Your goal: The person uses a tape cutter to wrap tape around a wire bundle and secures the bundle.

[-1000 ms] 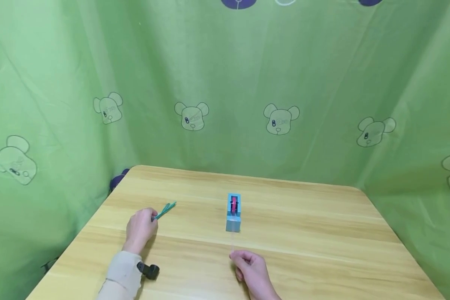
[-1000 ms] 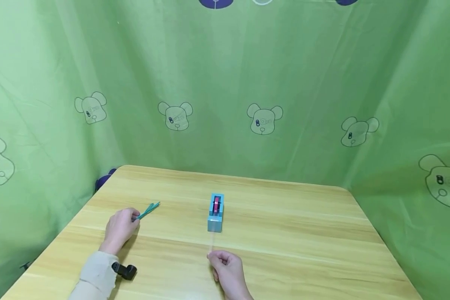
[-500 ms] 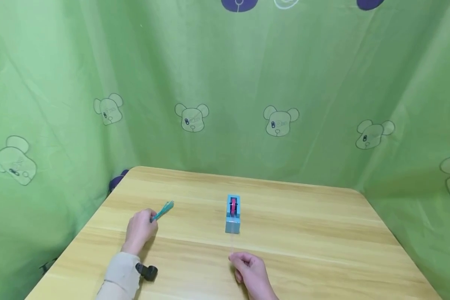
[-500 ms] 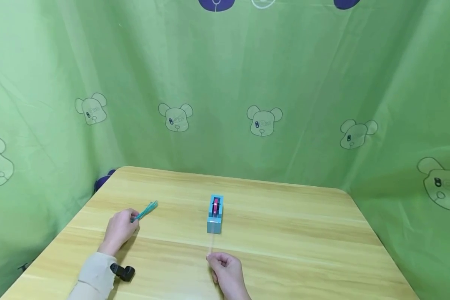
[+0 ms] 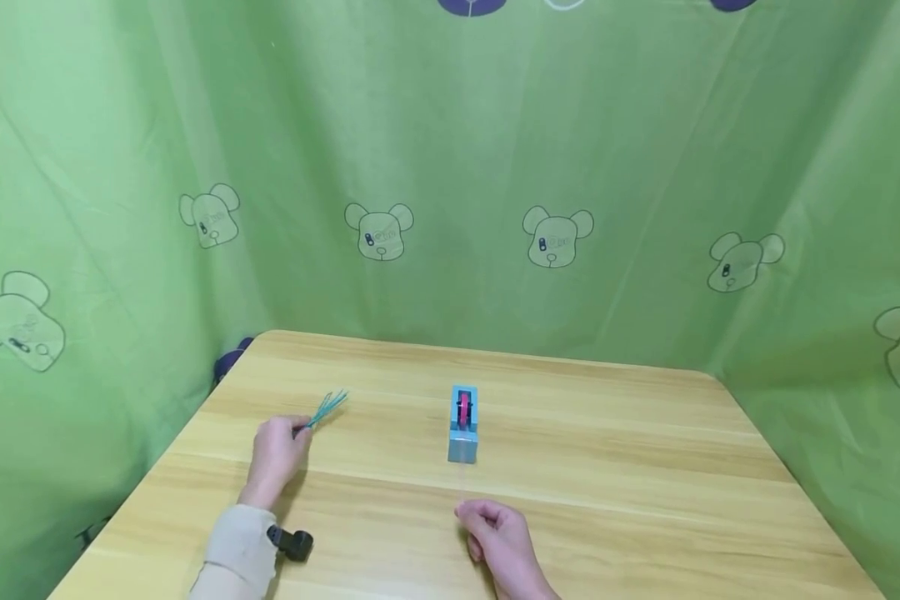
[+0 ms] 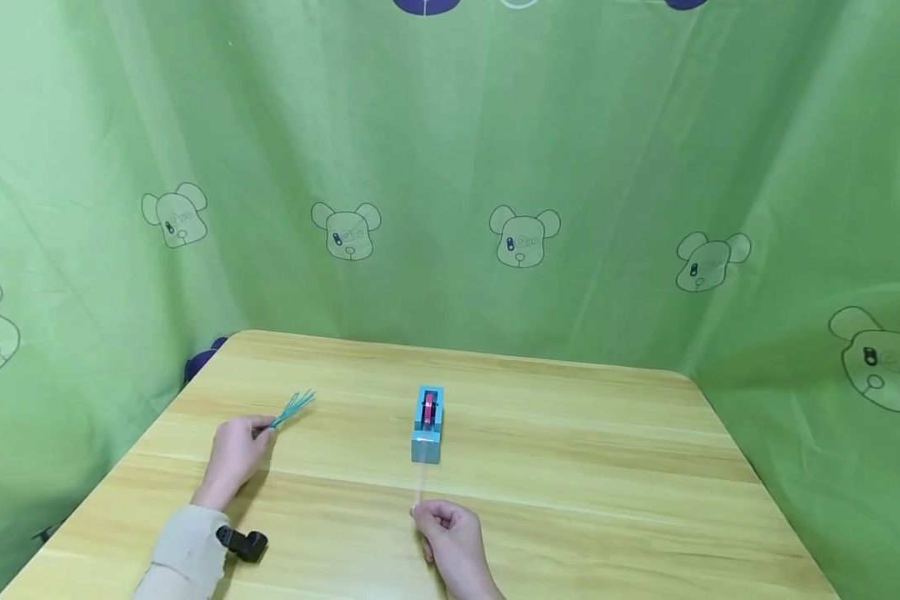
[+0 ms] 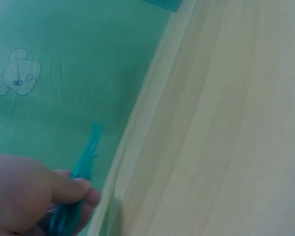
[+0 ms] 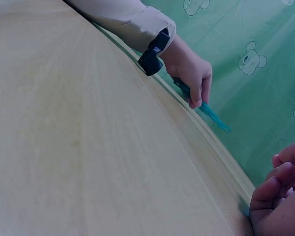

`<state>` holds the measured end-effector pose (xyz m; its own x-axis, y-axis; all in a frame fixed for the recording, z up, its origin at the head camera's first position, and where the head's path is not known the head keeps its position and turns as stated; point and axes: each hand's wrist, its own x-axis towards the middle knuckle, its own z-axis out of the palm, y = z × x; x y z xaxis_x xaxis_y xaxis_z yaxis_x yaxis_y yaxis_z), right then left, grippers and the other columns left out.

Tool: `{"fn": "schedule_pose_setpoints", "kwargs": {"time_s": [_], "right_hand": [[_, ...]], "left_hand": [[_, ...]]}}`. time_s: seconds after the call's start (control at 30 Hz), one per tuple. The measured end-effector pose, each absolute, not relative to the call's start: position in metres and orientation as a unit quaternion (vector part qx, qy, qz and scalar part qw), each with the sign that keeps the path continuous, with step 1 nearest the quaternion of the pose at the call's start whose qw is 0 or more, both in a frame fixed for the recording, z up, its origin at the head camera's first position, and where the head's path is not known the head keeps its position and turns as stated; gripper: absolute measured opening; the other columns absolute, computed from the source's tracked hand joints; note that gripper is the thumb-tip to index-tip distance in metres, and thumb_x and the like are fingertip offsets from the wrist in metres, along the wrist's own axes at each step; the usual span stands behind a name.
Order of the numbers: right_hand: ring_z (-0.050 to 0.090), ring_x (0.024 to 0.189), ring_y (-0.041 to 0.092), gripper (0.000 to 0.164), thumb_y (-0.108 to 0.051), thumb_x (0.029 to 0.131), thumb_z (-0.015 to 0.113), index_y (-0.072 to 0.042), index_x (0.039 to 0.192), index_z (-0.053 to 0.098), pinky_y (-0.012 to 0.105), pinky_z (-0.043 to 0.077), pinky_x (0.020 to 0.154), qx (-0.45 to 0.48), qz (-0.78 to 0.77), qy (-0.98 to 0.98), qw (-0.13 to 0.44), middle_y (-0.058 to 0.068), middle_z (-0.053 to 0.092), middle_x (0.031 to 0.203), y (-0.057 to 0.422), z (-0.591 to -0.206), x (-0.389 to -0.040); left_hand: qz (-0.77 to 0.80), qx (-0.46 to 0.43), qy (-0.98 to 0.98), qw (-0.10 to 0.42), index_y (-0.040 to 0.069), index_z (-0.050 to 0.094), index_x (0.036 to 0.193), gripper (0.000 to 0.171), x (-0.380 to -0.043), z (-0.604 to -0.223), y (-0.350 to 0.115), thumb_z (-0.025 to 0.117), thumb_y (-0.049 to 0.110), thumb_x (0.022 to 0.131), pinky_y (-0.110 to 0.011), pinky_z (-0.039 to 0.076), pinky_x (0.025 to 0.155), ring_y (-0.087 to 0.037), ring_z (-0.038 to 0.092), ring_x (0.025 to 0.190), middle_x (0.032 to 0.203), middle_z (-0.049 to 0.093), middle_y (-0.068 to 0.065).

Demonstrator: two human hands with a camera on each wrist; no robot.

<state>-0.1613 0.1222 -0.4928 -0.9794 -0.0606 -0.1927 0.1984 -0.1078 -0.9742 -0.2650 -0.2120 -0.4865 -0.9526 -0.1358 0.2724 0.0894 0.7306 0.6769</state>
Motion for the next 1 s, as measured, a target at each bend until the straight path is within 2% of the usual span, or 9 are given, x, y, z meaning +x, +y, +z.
{"fn": "schedule_pose_setpoints", "kwargs": {"time_s": [0.2,0.57,0.83,1.0], "right_hand": [[0.044,0.053,0.007,0.026,-0.012,0.094,0.066,0.011,0.107,0.064,0.018,0.039,0.049,0.05,-0.743,0.661,0.087,-0.001,0.055,0.068,0.123,-0.492,-0.159],[0.044,0.054,0.007,0.024,-0.013,0.094,0.066,0.009,0.104,0.065,0.018,0.038,0.05,0.043,-0.745,0.661,0.079,-0.002,0.052,0.066,0.122,-0.492,-0.159],[0.043,0.053,0.007,0.023,-0.012,0.094,0.067,0.009,0.103,0.065,0.018,0.038,0.05,0.051,-0.748,0.657,0.079,-0.002,0.051,0.064,0.122,-0.492,-0.16],[0.043,0.053,0.008,0.023,-0.013,0.094,0.068,0.009,0.102,0.065,0.019,0.037,0.05,0.049,-0.749,0.656,0.075,-0.003,0.05,0.063,0.122,-0.492,-0.159]], "left_hand": [[-0.36,0.013,-0.911,0.2,-0.006,0.071,0.109,0.019,-0.265,-0.485,-0.21,0.066,-0.003,0.091,-0.046,0.056,0.078,-0.039,0.068,0.095,0.106,0.069,-0.025],[-0.368,0.015,-0.907,0.202,-0.006,0.072,0.109,0.019,-0.266,-0.481,-0.206,0.063,0.0,0.093,-0.049,0.055,0.078,-0.038,0.068,0.094,0.104,0.07,-0.024],[-0.361,0.012,-0.914,0.185,-0.003,0.071,0.111,0.02,-0.263,-0.478,-0.202,0.064,0.001,0.094,-0.041,0.053,0.067,-0.031,0.067,0.086,0.105,0.07,-0.022],[-0.354,0.008,-0.919,0.177,0.0,0.073,0.111,0.02,-0.261,-0.475,-0.2,0.066,0.005,0.094,-0.034,0.048,0.055,-0.022,0.063,0.069,0.097,0.072,-0.018]]}}
